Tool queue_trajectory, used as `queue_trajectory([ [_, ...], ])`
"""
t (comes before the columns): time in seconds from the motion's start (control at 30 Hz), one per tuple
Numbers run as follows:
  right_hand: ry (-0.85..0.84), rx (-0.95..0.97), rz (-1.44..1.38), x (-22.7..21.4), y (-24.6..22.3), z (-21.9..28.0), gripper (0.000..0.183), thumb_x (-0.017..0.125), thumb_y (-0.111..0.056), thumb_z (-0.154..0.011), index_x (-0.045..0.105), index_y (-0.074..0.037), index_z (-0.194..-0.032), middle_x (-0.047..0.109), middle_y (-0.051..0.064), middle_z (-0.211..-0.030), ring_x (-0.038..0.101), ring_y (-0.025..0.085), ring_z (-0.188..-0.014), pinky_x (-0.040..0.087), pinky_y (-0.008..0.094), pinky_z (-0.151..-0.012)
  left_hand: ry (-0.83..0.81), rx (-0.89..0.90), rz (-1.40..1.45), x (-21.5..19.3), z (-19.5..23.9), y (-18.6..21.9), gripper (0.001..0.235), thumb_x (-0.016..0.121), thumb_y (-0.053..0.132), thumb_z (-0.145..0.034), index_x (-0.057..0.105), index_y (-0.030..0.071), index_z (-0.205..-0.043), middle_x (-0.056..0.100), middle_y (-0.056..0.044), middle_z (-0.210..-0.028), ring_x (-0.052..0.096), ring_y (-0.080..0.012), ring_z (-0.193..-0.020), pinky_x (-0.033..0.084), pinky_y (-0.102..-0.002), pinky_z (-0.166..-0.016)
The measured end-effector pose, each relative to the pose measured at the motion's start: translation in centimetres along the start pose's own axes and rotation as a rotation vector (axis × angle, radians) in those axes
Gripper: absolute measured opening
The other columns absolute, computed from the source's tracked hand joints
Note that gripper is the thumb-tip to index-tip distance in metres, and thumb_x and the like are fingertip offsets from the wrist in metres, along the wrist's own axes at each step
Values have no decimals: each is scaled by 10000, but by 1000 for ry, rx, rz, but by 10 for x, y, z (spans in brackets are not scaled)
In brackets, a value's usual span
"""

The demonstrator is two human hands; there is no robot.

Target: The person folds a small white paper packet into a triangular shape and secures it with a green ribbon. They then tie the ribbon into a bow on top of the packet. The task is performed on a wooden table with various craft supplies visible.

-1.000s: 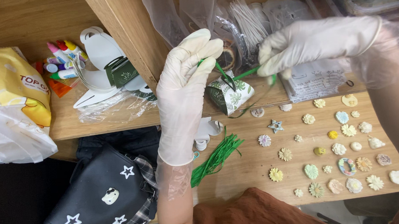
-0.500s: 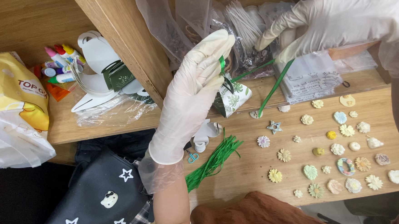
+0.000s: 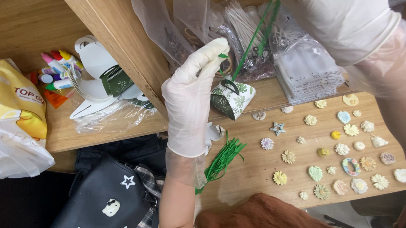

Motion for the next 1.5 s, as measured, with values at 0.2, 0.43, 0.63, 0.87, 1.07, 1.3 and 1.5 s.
queue_trajectory([
  [0.2,-47,156,-115,3,3,-1,87,704,-191,-1019,759,-178,-1086,732,12,-872,686,129,-716,536,279,-660,9,35,12,3,-7,18,291,725,-99,-995,735,19,-1261,759,-98,-1183,728,-122,-992,616,-272,-903],
  [0.43,-351,1050,-1105,59,0,29,163,657,-168,-1019,764,-80,-1105,771,25,-974,691,61,-834,574,217,-768,53,130,-244,17,-16,46,218,756,-59,-1016,756,45,-1207,780,-48,-1162,713,-73,-967,597,-207,-802],
  [0.63,-232,1042,-1580,67,-15,31,313,587,-51,-980,670,40,-1267,747,94,-1154,694,124,-1030,534,251,-919,84,151,-244,23,-26,61,255,760,-49,-997,762,50,-1231,779,-53,-1160,718,-84,-1000,598,-223,-943],
  [0.87,7,974,-2303,71,-16,39,359,651,-108,-1045,599,45,-1366,703,107,-1235,655,199,-1151,522,354,-1053,98,170,-252,21,-27,65,240,752,-55,-989,755,31,-1212,770,-81,-1175,725,-128,-1098,592,-261,-1041],
  [1.07,64,958,-2114,68,-8,35,531,689,-11,-1018,501,29,-1512,700,88,-1254,649,148,-1087,513,308,-1010,134,34,-75,17,-37,51,172,709,-45,-999,765,-8,-1158,787,-111,-1098,748,-138,-995,594,-274,-923],
  [1.3,22,764,-2001,36,-11,8,702,680,30,-979,424,9,-1633,718,94,-1211,663,116,-1115,486,258,-1059,88,72,31,25,-39,59,191,713,-55,-1003,746,-23,-1188,769,-121,-1151,745,-147,-1012,600,-279,-973],
  [1.5,-24,784,-1976,23,-20,-6,631,676,19,-966,474,57,-1563,719,69,-1111,692,132,-1105,524,280,-1078,85,109,-48,25,-45,64,178,715,-51,-1006,744,-28,-1180,772,-119,-1142,743,-143,-1003,606,-280,-980],
])
Point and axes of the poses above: each hand's wrist, its own z-axis away from the middle knuckle, its own x-axis out of the palm, y = z × x, the point moved 7 cm from there along -z, towards the middle knuckle
